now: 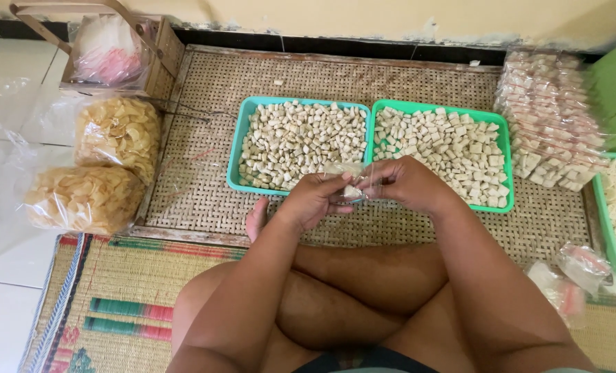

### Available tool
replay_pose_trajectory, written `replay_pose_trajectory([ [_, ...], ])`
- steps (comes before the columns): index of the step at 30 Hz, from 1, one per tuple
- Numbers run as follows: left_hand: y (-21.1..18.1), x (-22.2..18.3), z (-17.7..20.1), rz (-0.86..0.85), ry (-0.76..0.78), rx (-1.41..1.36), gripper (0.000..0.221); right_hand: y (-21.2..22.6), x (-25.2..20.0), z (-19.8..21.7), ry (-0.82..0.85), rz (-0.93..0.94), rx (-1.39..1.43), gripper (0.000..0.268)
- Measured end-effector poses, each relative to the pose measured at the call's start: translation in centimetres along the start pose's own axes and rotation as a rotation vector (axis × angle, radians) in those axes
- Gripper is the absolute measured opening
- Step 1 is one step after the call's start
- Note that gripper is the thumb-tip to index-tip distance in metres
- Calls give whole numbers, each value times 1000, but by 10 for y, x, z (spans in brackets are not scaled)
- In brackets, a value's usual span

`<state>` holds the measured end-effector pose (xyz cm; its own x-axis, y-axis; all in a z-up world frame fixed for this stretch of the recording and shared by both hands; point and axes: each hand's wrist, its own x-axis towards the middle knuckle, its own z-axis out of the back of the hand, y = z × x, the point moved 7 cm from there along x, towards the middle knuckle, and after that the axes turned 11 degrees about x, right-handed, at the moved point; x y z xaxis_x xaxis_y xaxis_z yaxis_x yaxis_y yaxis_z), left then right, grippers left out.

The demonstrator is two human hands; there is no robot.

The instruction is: The person sits cross-legged on a mat and repeatedly picks small white food cubes from green trays, placing them into small clear plastic bags. The person fills each bag and sets it aside, continuing the process with new bags.

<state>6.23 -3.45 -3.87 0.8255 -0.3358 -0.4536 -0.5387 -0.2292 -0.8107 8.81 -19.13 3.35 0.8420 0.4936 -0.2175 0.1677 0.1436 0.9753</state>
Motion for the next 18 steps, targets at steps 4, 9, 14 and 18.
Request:
replay_pose_trajectory([
  [4, 7, 7, 2, 6, 6, -33, 38, 11, -2, -8, 43, -3, -68, 16],
  [9, 11, 3, 0, 20, 23, -1, 42, 8, -4, -16, 157, 4, -126, 20],
  [14, 15, 3, -4, 31, 38, -4, 46, 7, -6, -27, 227, -83, -210, 31],
  [18, 12, 0, -6, 34, 67, -21, 52, 16, -11, -35, 247, -111, -170, 39],
])
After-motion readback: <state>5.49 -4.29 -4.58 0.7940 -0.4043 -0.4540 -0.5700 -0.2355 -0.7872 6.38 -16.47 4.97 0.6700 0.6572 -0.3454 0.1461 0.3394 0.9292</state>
